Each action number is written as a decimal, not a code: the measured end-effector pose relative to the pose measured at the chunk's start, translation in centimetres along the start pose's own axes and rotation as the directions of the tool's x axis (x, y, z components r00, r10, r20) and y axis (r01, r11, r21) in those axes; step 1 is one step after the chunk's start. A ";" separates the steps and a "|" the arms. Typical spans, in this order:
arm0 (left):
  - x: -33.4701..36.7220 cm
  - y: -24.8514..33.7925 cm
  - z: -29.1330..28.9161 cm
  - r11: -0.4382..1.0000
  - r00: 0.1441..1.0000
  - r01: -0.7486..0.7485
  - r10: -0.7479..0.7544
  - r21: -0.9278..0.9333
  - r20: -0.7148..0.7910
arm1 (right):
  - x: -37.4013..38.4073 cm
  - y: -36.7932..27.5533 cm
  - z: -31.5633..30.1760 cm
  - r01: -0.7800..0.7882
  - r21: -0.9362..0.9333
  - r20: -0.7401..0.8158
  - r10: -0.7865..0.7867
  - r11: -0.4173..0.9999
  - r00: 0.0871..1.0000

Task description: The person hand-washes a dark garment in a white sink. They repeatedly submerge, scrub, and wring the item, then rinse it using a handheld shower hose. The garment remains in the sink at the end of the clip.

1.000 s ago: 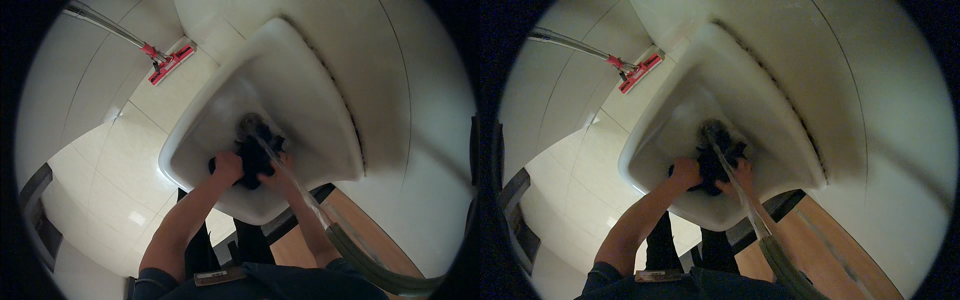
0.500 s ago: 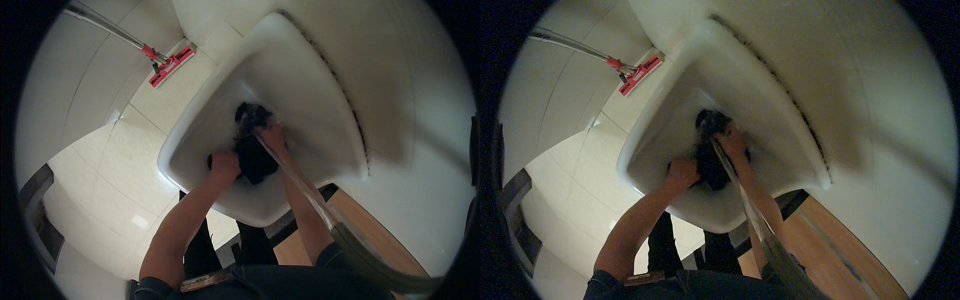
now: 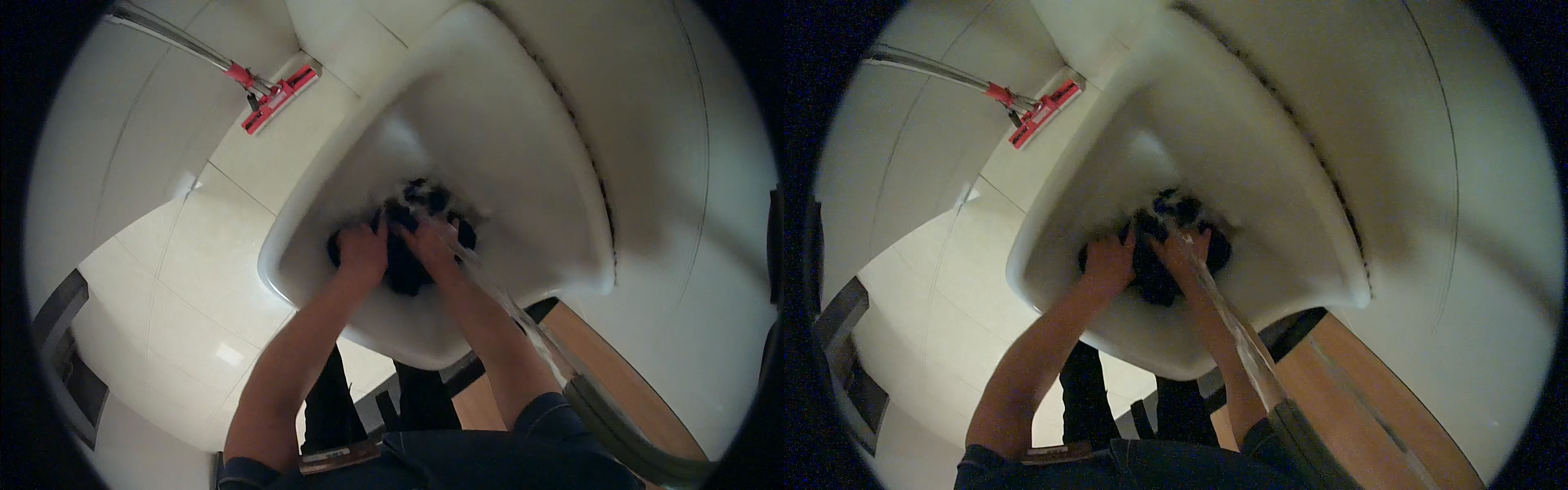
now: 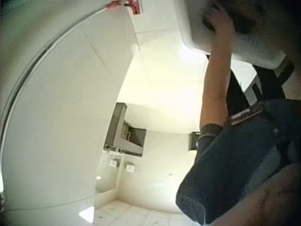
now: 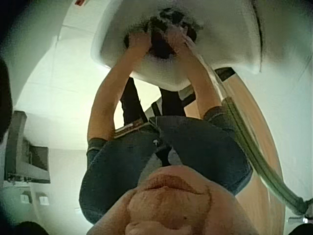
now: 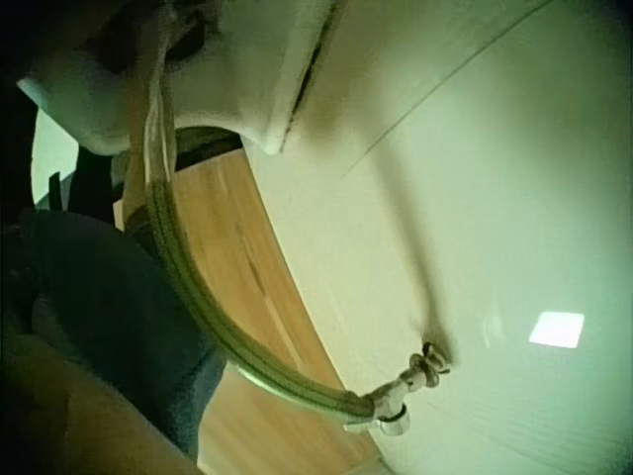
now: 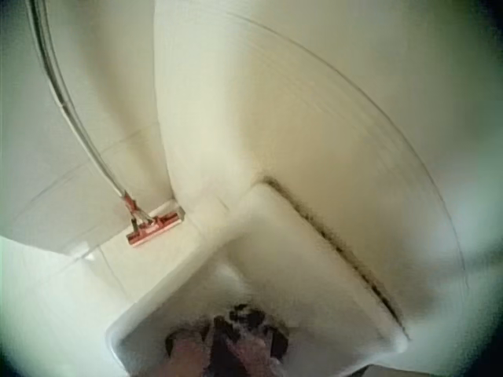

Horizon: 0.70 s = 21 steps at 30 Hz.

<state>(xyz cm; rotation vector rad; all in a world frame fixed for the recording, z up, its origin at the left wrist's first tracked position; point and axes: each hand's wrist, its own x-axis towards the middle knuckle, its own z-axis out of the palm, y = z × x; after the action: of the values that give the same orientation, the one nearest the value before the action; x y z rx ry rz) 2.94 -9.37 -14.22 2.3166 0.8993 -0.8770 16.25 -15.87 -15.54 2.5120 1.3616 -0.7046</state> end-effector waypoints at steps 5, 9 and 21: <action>0.2 -1.0 -0.6 1.000 0.999 0.000 0.001 0.029 -0.036 | 3.5 1.1 -1.1 -0.069 0.191 0.193 0.031 0.979 0.981; -0.4 -2.2 -2.1 0.998 1.000 -0.030 0.030 0.058 0.001 | 3.4 6.2 0.2 -0.455 0.666 0.182 0.463 0.591 0.868; -5.9 4.1 -6.8 0.369 0.982 0.006 -0.179 -0.930 -0.065 | -16.6 7.0 -12.0 -0.270 0.844 0.447 0.329 -0.462 0.832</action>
<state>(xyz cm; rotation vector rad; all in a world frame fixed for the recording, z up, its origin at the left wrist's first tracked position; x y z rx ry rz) 5.10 -10.02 -4.58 1.2949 1.1853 -0.0657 18.16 -27.34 2.74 3.4920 -1.0470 -2.3884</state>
